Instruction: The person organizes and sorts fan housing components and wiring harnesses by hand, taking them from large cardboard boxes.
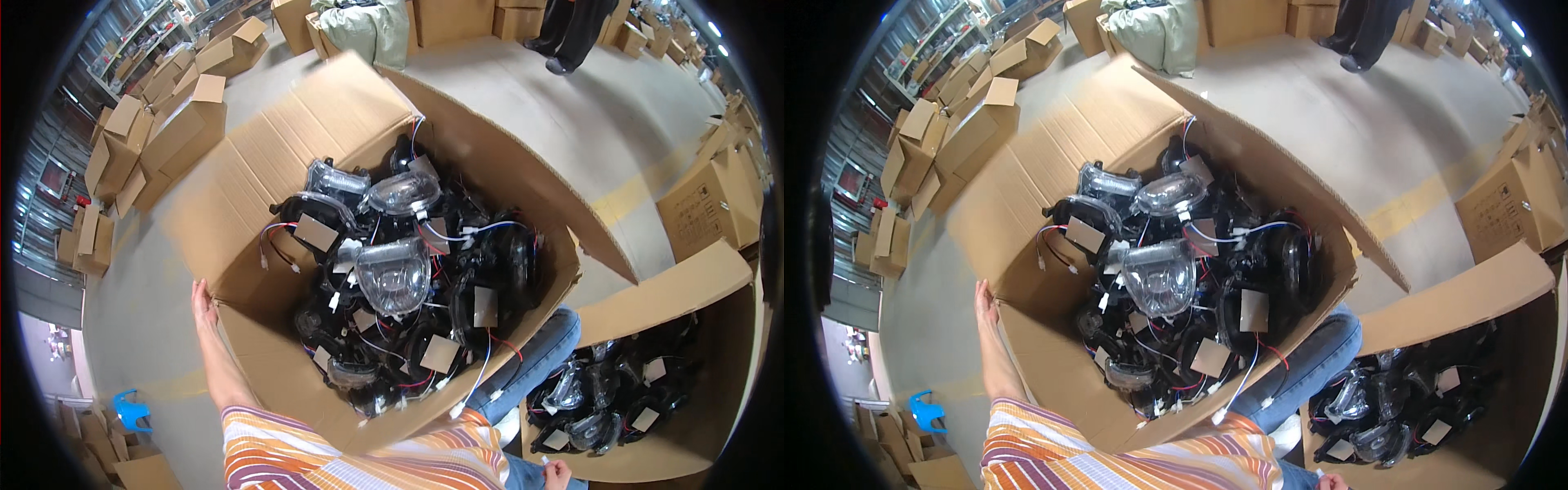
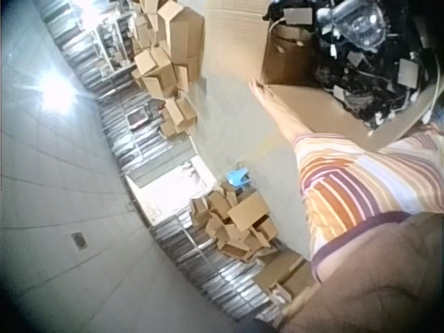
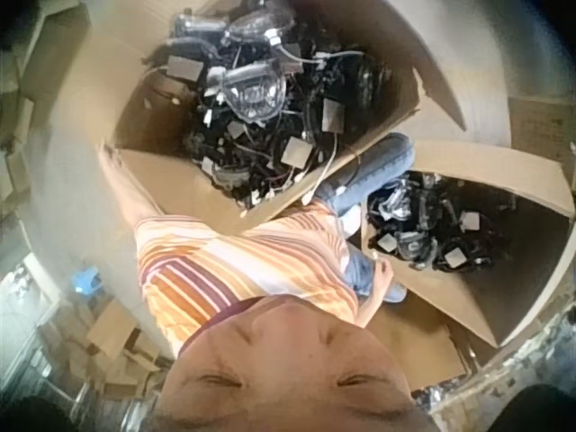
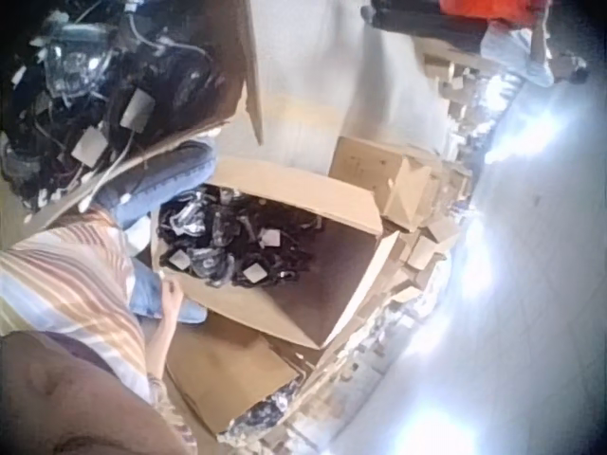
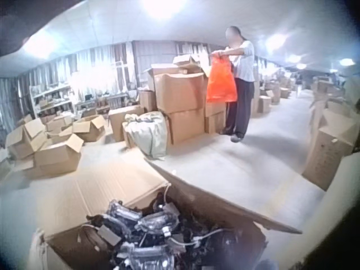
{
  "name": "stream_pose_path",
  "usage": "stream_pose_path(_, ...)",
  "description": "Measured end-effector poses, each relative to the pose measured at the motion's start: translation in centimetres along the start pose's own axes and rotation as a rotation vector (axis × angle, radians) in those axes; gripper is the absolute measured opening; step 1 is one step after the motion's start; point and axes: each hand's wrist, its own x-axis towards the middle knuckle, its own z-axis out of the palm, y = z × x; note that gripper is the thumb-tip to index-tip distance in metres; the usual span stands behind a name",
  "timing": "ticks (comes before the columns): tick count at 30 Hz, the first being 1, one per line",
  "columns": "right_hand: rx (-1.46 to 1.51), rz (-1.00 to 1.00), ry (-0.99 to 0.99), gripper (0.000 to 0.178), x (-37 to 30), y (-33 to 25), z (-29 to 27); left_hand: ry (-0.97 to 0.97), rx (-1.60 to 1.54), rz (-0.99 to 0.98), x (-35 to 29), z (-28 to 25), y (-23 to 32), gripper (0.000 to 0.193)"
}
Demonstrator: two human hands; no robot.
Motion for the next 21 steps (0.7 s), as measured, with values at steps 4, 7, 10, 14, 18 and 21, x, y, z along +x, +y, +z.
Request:
stream_pose_path(4, 0.017, -0.035, -0.015, 0.012, 1.1, 2.3, -0.5, -0.458, 0.201, 0.05, -6.4, 1.4, 2.7, 0.025)
stream_pose_path(7, 0.163, -0.053, -0.04, 0.009, 1.0, 0.6, -1.2, -0.363, 0.382, 0.039, -7.0, 1.3, 3.5, 0.017)
stream_pose_path(10, 0.193, -0.063, -0.037, 0.007, 0.9, 1.5, -1.1, -0.25, 0.469, 0.033, -7.9, 0.7, 3.8, 0.017)
stream_pose_path(14, 0.249, -0.047, 0.011, 0.017, -0.2, 3.4, -0.5, -0.339, 0.404, 0.098, -9.3, 1.7, 3.7, 0.015)
stream_pose_path(18, 0.472, 0.037, 0.013, 0.007, 1.0, 5.2, 0.5, -0.237, 0.627, 0.075, -6.2, 2.5, 3.1, 0.022)
stream_pose_path(21, 0.484, 0.01, 0.043, 0.008, 0.8, 5.3, 0.4, -0.066, 0.574, -0.014, -7.5, 3.7, 3.6, 0.024)
